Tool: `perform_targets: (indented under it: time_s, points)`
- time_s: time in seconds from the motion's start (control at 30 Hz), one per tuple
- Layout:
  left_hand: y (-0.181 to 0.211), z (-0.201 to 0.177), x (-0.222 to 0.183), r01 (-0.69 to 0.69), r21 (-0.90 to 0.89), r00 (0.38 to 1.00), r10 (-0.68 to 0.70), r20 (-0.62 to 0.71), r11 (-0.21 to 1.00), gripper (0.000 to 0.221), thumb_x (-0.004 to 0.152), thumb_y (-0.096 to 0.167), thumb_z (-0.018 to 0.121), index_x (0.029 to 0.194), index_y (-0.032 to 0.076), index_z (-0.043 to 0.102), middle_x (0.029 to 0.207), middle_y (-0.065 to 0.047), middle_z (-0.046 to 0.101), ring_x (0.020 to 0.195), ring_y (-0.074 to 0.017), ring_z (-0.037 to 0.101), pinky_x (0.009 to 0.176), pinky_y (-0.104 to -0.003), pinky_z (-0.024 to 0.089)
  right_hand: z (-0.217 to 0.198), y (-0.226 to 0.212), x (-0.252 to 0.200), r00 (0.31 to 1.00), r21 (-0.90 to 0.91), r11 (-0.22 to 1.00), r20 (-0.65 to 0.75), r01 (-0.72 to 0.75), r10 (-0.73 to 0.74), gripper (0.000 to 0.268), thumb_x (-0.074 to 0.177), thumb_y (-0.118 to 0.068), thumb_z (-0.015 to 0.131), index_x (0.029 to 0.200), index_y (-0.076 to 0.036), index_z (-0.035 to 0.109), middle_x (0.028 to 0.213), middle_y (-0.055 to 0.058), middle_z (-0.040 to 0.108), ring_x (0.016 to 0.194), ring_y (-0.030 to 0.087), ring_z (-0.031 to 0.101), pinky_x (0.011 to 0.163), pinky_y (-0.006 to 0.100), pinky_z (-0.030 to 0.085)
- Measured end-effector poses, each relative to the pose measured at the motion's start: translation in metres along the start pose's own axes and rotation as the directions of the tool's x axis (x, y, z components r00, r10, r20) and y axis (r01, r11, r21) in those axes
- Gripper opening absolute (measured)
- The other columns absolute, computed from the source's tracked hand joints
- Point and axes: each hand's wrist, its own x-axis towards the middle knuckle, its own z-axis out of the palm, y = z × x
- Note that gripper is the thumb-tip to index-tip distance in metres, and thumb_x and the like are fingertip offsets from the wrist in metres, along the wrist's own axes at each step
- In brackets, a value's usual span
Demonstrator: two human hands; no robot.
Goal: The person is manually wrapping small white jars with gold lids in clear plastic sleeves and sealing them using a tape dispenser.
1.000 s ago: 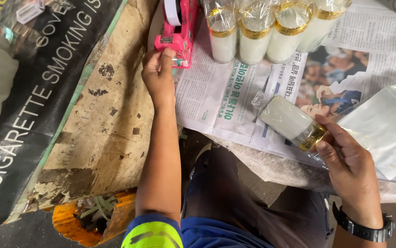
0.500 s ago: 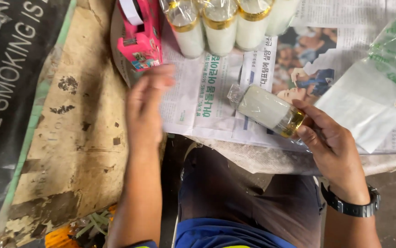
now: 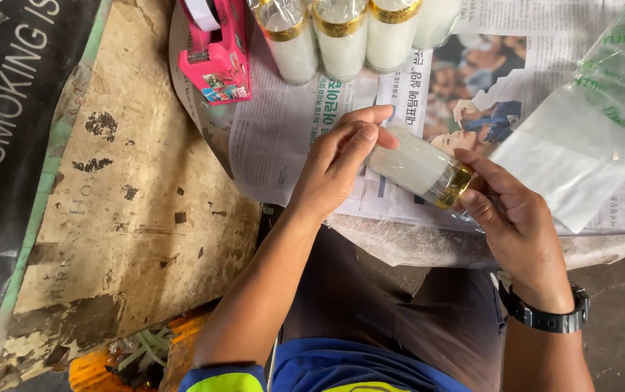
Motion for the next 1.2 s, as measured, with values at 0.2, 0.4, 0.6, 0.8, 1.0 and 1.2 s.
perform_targets:
  time_s: [0.2, 0.4, 0.6, 0.8, 1.0, 1.2]
  points:
    - [-0.006, 0.006, 0.004, -0.006, -0.005, 1.0, 0.006, -0.012, 1.0, 0.036, 0.091, 0.033, 0.036, 0.11, 0.008, 0.053, 0.091, -0.001, 0.064, 0.1, -0.0131, 0.055, 0.089, -0.026, 0.04, 0.001, 0.0, 0.0, 1.0, 0.052, 0.998, -0.013, -0.018, 0.019, 0.042, 0.086, -0.014, 0.046, 0.127, -0.004, 0.044, 0.076, 0.002, 0.05, 0.073, 0.009, 0.048, 0.071, 0.021, 0.037]
    - [-0.016, 0.007, 0.006, -0.03, -0.104, 0.999, 0.031, 0.016, 0.994, 0.025, 0.089, 0.031, 0.043, 0.087, 0.012, 0.059, 0.11, -0.007, 0.057, 0.11, -0.0185, 0.051, 0.09, -0.03, 0.044, 0.001, 0.001, 0.0, 1.0, 0.031, 0.999, -0.002, 0.018, -0.018, 0.043, 0.086, -0.013, 0.046, 0.127, -0.002, 0.043, 0.073, 0.002, 0.05, 0.074, 0.009, 0.051, 0.073, 0.022, 0.039]
    - [-0.026, 0.007, 0.004, -0.095, -0.061, 0.994, 0.098, 0.049, 0.994, 0.009, 0.086, 0.015, 0.053, 0.094, 0.011, 0.054, 0.114, -0.008, 0.053, 0.115, -0.0198, 0.049, 0.097, -0.028, 0.04, 0.002, 0.003, 0.0, 1.0, 0.063, 0.998, -0.014, 0.014, -0.013, 0.043, 0.086, -0.014, 0.046, 0.127, -0.001, 0.043, 0.074, 0.001, 0.047, 0.073, 0.01, 0.052, 0.071, 0.021, 0.038]
    - [-0.024, -0.001, 0.006, -0.099, -0.049, 0.981, 0.106, 0.165, 0.994, 0.019, 0.085, 0.017, 0.055, 0.102, 0.009, 0.05, 0.116, -0.01, 0.05, 0.112, -0.0191, 0.049, 0.085, -0.025, 0.051, 0.002, 0.003, 0.0, 1.0, 0.033, 0.999, -0.016, 0.013, -0.013, 0.044, 0.086, -0.016, 0.047, 0.127, -0.002, 0.044, 0.074, 0.001, 0.048, 0.073, 0.009, 0.052, 0.072, 0.021, 0.039]
    - [-0.02, -0.01, 0.01, -0.355, 0.298, 0.92, 0.274, 0.28, 0.886, 0.037, 0.085, 0.02, 0.059, 0.116, 0.007, 0.043, 0.117, -0.009, 0.051, 0.108, -0.022, 0.054, 0.094, -0.031, 0.044, 0.0, 0.002, 0.0, 1.0, 0.015, 1.0, -0.012, -0.011, 0.011, 0.044, 0.085, -0.017, 0.046, 0.127, -0.004, 0.044, 0.075, 0.002, 0.053, 0.074, 0.01, 0.05, 0.073, 0.023, 0.039]
    - [-0.011, -0.013, 0.009, -0.31, 0.398, 0.928, 0.183, 0.326, 0.863, 0.051, 0.081, 0.024, 0.063, 0.122, 0.009, 0.038, 0.123, -0.007, 0.048, 0.112, -0.0207, 0.052, 0.093, -0.03, 0.044, 0.0, -0.004, 0.001, 1.0, 0.005, 1.0, -0.015, -0.016, 0.016, 0.044, 0.085, -0.019, 0.046, 0.126, -0.004, 0.045, 0.073, 0.001, 0.054, 0.073, 0.009, 0.049, 0.072, 0.024, 0.039]
